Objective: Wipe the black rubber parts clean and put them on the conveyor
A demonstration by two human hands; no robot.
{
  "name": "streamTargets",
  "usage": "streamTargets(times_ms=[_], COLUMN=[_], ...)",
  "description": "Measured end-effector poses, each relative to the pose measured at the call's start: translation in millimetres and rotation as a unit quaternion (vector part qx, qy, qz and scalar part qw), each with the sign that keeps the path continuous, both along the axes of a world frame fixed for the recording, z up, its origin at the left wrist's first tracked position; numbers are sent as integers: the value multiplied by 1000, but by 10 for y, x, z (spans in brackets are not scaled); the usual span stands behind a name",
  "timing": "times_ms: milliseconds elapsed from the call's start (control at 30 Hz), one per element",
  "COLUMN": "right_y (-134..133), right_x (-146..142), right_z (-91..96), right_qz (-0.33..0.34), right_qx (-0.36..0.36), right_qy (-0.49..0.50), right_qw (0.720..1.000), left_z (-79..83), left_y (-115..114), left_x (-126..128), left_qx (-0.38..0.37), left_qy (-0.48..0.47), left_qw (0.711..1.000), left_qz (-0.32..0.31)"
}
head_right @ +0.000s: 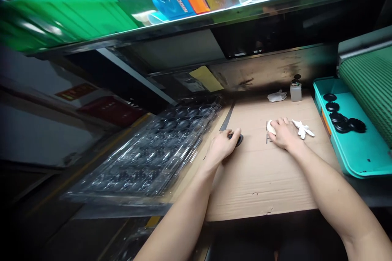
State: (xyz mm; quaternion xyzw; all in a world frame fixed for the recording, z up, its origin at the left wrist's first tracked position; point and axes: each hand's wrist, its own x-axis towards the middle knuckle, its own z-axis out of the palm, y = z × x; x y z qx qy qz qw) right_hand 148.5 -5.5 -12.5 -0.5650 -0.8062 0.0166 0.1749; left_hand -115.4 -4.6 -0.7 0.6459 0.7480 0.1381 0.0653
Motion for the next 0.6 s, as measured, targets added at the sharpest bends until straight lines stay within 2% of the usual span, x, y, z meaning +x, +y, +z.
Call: streamTargets(times_ms=[167, 233, 300, 400, 467, 500, 533, 600], right_y=[-61, -54, -33, -12, -13, -16, -20, -32], right_x=[-19, -25, -21, -12, -20, -31, -48, -91], right_z=[59, 62, 55, 47, 44, 41, 35, 21], right_qz=[9, 14, 12, 9, 11, 11, 8, -3], right_qx=[-22, -31, -34, -39, -42, -41, -39, -38], right_qy=[3, -3, -11, -13, -3, 2, 7, 24], right_qw=[1000, 999, 999, 999, 999, 999, 999, 999], left_z=[68, 78, 80, 165, 344, 469, 609, 888], left_y=[18, 108, 221, 337, 344, 326, 299, 231], left_x=[-59, -174, -312, -404, -258, -96, 130, 750], left_qx=[-52, -72, -92, -126, -101, -71, -30, 27], left_qy=[45, 5, -61, -83, -46, -23, -4, 11], left_qw=[991, 981, 958, 943, 949, 950, 948, 922], left_qz=[-113, -181, -265, -297, -294, -302, -317, -386])
